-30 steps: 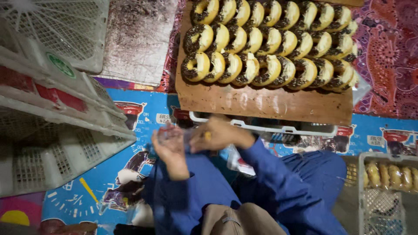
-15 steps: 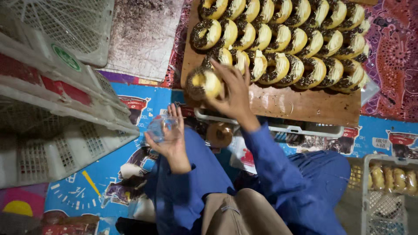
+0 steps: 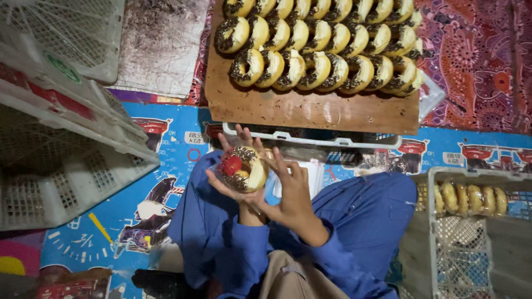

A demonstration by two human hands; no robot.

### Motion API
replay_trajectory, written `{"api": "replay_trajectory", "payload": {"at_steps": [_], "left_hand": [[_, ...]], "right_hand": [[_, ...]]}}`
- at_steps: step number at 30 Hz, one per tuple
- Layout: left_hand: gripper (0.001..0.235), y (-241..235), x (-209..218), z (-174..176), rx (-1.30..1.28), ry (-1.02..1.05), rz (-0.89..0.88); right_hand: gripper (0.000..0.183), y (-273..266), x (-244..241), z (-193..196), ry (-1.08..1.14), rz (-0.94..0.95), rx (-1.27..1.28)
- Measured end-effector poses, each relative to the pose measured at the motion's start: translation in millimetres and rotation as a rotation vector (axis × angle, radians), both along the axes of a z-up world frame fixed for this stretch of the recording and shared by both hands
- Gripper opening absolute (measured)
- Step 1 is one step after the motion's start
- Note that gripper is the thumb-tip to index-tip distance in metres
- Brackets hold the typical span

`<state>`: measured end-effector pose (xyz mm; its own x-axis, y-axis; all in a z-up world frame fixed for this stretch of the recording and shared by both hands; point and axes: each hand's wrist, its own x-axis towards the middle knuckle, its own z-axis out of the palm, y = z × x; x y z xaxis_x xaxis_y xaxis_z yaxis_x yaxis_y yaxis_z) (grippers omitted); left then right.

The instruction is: The person sits on the floor and repeatedly picks up donuts from a tray, places them into clear plastic bags, and then puts the packaged donuts into a crate. The person handles the donuts one at a time throughout the clip.

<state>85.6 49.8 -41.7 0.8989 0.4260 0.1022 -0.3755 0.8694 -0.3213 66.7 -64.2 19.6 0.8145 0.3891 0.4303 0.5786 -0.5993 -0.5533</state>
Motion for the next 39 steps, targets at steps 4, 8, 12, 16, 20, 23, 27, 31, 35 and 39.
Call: {"api": "replay_trajectory", "payload": {"at_steps": [4,8,12,16,20,23,27,31,35,39], "left_hand": [[0.077,-21,-11,19,0.245,0.057,-0.115],[0.082,-27,-19,28,0.108,0.084,-0.297],[0.078,-37,-26,24,0.32,0.182,-0.461],[0.061,-41,-58,12,1.181,0.665,0.002],[0.037,-30,-87,4,1.665,0.329,-0.212],[0.02,-30,-92,7,1.91,0.409,-0.307],[0.027,-35,-92,20,1.786,0.395,-0.331],[0.017,-31,-97,25,2.074,0.359,-0.205],[0.015,-23,-97,14,2.34,0.252,-0.103],[0.026,-5,-104,3,2.435,0.36,-0.113]], "right_hand": [[0.098,-17,-1,2,-0.087,-0.041,0.02],[0.068,-35,-13,-6,-0.232,-0.061,-0.013],[0.034,-59,-17,2,-0.621,0.124,-0.03],[0.011,-79,-1,30,0.095,0.278,0.115],[0.016,-88,8,58,0.618,0.268,0.284],[0.016,-89,9,75,0.518,0.279,0.172],[0.023,-91,16,96,-0.123,0.473,-0.049],[0.038,-97,17,113,-0.187,0.578,-0.137],[0.038,-107,7,74,-0.258,0.633,-0.275],[0.024,-140,34,-20,-0.276,0.497,-0.295]]}}
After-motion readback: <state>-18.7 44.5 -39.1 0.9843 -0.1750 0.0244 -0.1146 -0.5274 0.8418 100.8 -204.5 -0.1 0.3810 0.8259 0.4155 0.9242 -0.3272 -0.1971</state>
